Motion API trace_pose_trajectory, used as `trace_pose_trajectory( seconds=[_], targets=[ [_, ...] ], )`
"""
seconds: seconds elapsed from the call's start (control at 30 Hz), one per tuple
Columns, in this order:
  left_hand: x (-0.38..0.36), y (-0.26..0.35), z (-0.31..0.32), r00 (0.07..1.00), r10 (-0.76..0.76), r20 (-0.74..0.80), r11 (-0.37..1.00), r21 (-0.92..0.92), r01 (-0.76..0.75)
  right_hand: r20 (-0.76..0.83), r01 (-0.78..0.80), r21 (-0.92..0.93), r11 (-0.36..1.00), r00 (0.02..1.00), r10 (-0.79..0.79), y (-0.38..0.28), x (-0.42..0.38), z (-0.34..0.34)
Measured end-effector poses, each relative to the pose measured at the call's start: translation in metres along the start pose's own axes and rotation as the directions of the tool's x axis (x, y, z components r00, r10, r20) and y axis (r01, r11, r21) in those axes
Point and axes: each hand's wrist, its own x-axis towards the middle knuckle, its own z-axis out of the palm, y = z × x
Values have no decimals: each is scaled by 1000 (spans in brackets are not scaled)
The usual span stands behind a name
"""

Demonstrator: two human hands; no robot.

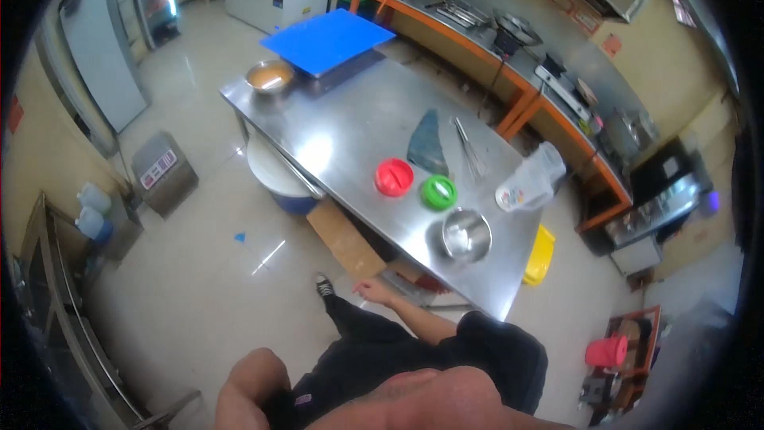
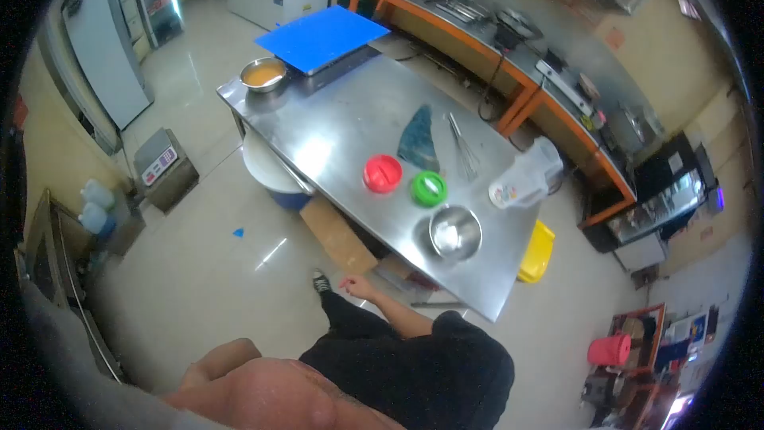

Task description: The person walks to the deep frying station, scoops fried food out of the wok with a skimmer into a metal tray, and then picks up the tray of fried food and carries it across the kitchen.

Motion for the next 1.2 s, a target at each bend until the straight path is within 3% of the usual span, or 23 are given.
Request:
trace_pose_trajectory(
  seconds=[0.13, 0.27, 0.33, 0.57, 0.63, 0.67, 0.77, 0.93, 1.1, 1.2],
  targets=[
    [-15, 37, -93, 999, -3, -32, 998, 60, 5, 162, -7, -127, 992, 986, 28, -54, 111, 16],
    [-29, 87, -162, 996, -14, -93, 988, 152, 28, 326, 86, -194, 977, 945, -19, -130, 237, 48],
    [-40, 114, -187, 991, -2, -136, 977, 213, 31, 410, 153, -315, 937, 912, -12, -182, 286, 66],
    [-95, 246, -254, 960, 37, -277, 860, 498, 110, 612, 276, -326, 904, 791, -20, -295, 464, 187],
    [-108, 287, -270, 946, 74, -315, 841, 530, 111, 598, 281, -274, 920, 799, -66, -309, 493, 212],
    [-113, 309, -280, 939, 93, -332, 837, 537, 107, 620, 274, -377, 885, 785, 20, -325, 502, 217],
    [-131, 378, -311, 919, 135, -371, 831, 547, 99, 561, 175, -327, 929, 827, 42, -357, 518, 247],
    [-186, 470, -395, 857, 205, -473, 841, 533, 93, 620, 196, -291, 937, 784, 28, -412, 562, 265],
    [-243, 540, -515, 770, 263, -581, 786, 592, 178, 332, 5, -118, 993, 943, 35, -465, 656, 259],
    [-277, 564, -607, 675, 309, -670, 654, 664, 361, 306, -117, -62, 991, 943, 131, -496, 759, 264]
  ],
)
